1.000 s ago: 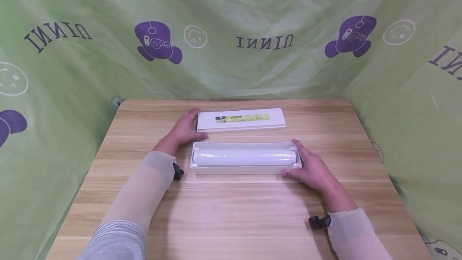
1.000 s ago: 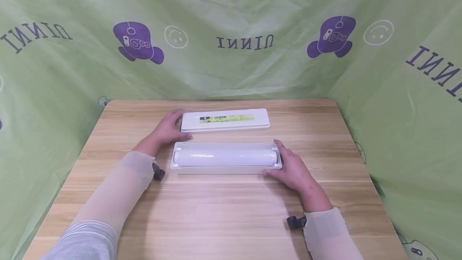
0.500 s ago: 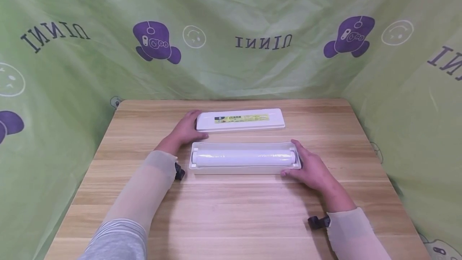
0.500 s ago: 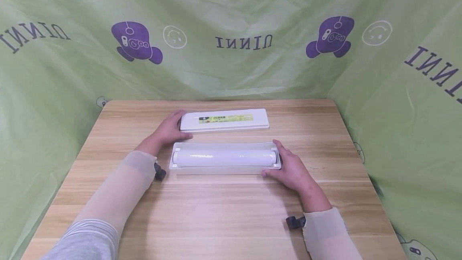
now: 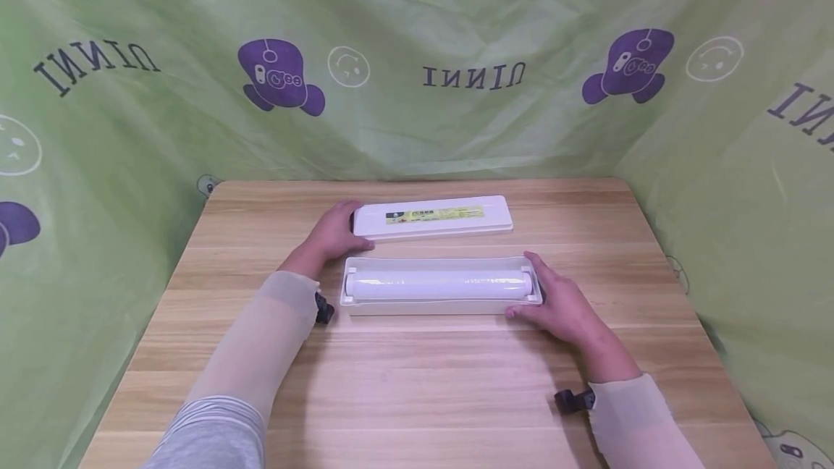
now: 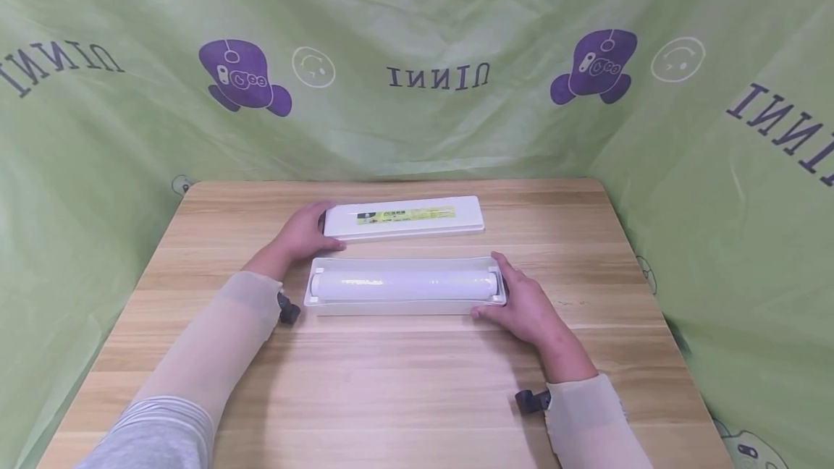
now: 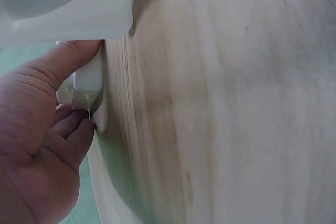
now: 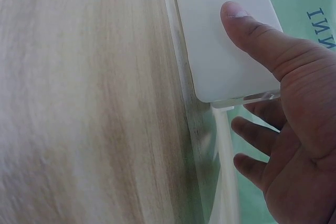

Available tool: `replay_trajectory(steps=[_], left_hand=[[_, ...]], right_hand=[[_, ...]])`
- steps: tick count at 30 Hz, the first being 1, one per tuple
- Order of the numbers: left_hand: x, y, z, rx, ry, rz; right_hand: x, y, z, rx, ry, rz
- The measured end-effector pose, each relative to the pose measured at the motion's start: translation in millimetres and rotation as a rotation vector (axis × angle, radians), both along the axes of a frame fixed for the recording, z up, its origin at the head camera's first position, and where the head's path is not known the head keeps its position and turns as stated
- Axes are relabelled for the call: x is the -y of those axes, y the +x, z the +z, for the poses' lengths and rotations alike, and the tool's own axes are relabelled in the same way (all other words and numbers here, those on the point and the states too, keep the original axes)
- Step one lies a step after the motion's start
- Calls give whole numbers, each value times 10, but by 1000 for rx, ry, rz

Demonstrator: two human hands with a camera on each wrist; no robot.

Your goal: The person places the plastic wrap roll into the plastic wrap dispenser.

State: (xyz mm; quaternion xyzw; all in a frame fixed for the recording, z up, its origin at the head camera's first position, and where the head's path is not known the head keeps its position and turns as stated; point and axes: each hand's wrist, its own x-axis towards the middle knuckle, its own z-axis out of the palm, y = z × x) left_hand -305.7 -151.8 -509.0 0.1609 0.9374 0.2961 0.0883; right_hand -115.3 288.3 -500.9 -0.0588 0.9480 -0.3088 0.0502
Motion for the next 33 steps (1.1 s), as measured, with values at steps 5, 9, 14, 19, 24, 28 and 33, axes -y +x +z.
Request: replay_trajectory(steps=[5,9,14,19,24,28,33], left_hand=[[-2,11,25,10,2,11],[0,19,29,22,4,22],[9,30,40,16,3,31],[19,34,46,-2,-19,28],[31,34,35,-21,-28,27],[40,45,33,-29,-24,34],[55,67,51,-18,-13,54]], right_hand=[[-5,2,-4,-9,5,1],[-3,6,-4,-17,4,2],[2,6,-10,-20,5,-1],[8,6,-1,-16,1,-3],[5,1,4,-22,-3,-2],[-3,7,5,-18,0,2],[-2,19,13,-11,-6,0]])
